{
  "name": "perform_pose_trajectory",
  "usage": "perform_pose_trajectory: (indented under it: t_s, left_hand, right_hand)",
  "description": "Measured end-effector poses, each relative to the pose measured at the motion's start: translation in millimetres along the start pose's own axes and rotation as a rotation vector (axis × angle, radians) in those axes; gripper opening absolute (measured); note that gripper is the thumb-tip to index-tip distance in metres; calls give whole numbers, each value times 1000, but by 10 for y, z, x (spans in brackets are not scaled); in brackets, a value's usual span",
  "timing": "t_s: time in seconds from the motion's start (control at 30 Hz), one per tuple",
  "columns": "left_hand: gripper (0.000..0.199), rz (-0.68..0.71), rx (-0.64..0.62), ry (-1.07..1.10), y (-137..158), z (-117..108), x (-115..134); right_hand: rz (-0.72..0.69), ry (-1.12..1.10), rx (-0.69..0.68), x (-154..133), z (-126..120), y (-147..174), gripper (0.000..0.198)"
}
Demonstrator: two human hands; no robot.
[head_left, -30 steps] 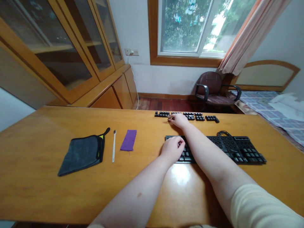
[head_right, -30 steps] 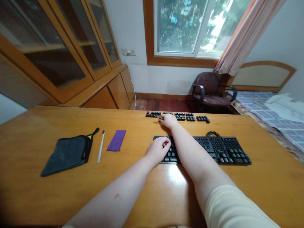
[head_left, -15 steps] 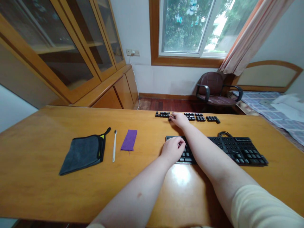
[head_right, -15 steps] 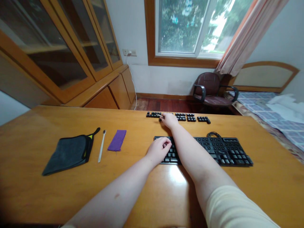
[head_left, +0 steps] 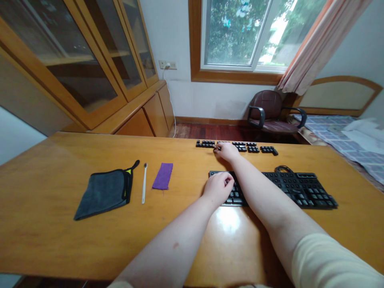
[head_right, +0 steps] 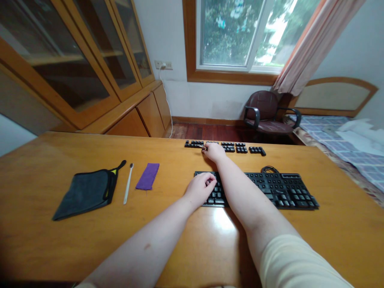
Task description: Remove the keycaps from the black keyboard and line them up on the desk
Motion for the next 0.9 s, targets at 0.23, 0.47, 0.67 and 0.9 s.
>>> perform_pose_trajectory:
  t_s: [0.23, 0.47, 0.67, 0.9]
  left_hand:
    - [11, 18, 11, 15, 1, 12, -12]
    - [12, 0, -12, -2, 6, -6, 13]
    - [13, 0, -7, -2, -1, 2, 8]
    - [13, 7, 10, 13, 6, 7, 1]
  right_hand:
    - [25, 6, -3, 19, 1, 0, 29]
    - [60, -18, -13, 21, -22, 3, 26]
    - [62, -49, 26, 15, -11, 17, 24]
    - [-58, -336, 566, 61, -392, 112, 33]
Point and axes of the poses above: each hand's wrist, its own y-axis away from the middle knuckle, its own z-axis out of the palm, x = y × z, the point moved 2 cm from there along -y, towards the middle knuckle, and after that the axes turned 9 degrees about -z, right-handed, at the moved point
